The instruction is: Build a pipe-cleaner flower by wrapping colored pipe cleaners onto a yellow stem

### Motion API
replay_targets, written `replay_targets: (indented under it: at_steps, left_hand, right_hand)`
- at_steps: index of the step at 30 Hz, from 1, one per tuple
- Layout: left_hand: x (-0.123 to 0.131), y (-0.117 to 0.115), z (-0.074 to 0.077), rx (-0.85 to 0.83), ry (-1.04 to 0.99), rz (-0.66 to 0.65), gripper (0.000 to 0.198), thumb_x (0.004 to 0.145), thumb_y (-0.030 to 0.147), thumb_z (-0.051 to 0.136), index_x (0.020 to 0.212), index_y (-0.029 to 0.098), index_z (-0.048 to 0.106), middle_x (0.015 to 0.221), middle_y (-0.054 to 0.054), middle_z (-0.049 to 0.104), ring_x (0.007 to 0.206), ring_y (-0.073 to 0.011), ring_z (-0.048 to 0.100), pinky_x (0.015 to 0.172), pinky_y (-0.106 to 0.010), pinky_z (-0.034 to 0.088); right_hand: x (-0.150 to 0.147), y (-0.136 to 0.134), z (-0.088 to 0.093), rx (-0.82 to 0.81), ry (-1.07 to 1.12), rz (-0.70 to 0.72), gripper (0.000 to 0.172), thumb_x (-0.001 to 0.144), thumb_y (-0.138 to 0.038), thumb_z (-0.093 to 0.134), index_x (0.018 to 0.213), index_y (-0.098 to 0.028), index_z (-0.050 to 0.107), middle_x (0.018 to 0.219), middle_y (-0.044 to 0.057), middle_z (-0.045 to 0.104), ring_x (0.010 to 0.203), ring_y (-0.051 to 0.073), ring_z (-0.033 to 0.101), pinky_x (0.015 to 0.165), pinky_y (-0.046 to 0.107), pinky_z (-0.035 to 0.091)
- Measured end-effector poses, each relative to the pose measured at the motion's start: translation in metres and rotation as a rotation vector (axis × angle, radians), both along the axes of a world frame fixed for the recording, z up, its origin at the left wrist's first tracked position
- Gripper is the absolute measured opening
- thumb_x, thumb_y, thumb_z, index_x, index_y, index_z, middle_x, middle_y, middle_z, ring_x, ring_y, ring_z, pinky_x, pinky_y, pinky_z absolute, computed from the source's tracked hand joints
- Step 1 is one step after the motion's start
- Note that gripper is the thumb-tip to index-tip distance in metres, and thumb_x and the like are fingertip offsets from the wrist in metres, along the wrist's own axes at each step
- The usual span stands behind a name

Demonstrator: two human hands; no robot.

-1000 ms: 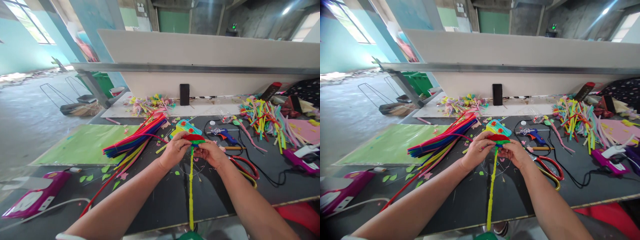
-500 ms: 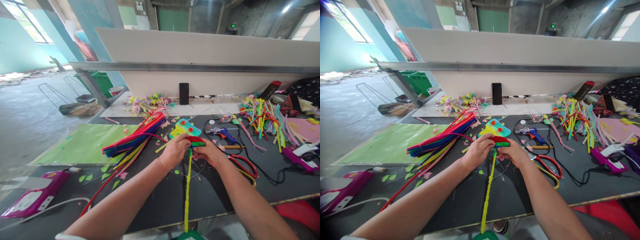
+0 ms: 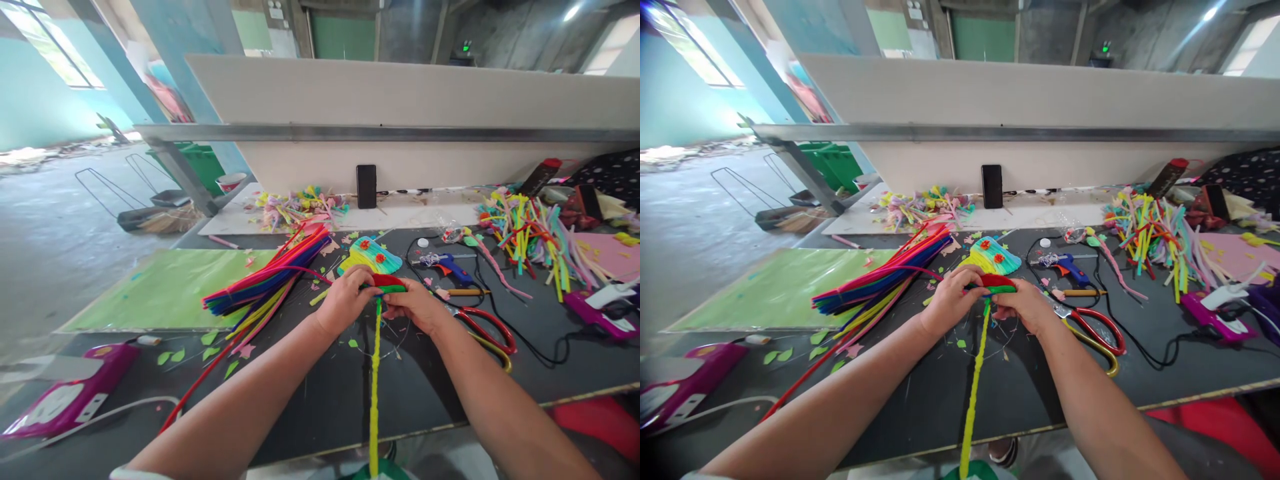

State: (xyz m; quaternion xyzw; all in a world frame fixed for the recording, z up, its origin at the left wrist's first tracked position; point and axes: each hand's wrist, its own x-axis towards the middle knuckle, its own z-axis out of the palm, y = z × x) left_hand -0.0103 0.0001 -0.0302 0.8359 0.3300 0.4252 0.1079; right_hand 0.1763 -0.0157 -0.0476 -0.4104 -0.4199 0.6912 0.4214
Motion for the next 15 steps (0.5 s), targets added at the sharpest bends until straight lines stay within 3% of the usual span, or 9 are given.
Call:
replay_targets:
  at_steps: [6,10,12,15]
  left_hand:
    - [0.0,0.005,0.003,-0.159,-0.147,-0.159,0.031,0.076,0.015,0.064,0.106,0.018,0.056,0.116,-0.011,0.058,0.112,-0.0221,0.054,0.097,-0.04,0.043]
    - [0.003,0.004,0.002,-0.588,-0.46,-0.285,0.042,0.077,0.017,0.058,0.119,0.018,0.049,0.113,-0.01,0.061,0.095,-0.0183,0.062,0.086,-0.035,0.05]
    - [0.005,0.004,0.003,-0.76,-0.572,-0.275,0.035,0.081,0.026,0.058,0.114,0.016,0.052,0.104,-0.007,0.063,0.083,-0.0153,0.063,0.078,-0.032,0.052]
    - [0.007,0.003,0.004,-0.871,-0.588,-0.212,0.031,0.08,0.04,0.062,0.095,0.013,0.061,0.082,-0.003,0.063,0.067,-0.0116,0.059,0.065,-0.026,0.05]
  right_hand:
    - [0.008,0.004,0.001,-0.004,0.083,-0.049,0.032,0.057,-0.023,0.083,0.084,-0.015,0.068,0.056,-0.005,0.056,0.048,0.008,0.05,0.057,0.032,0.056]
    - [0.013,0.005,0.004,-0.011,0.112,-0.079,0.03,0.056,-0.025,0.084,0.081,-0.017,0.068,0.056,-0.005,0.058,0.046,0.008,0.051,0.059,0.032,0.055]
    - [0.014,0.004,0.006,-0.007,0.11,-0.092,0.032,0.056,-0.025,0.084,0.083,-0.018,0.069,0.059,-0.004,0.06,0.047,0.008,0.053,0.059,0.031,0.055]
    - [0.012,0.002,0.007,0.001,0.089,-0.082,0.033,0.057,-0.024,0.084,0.086,-0.017,0.07,0.059,-0.005,0.06,0.046,0.007,0.052,0.059,0.031,0.055]
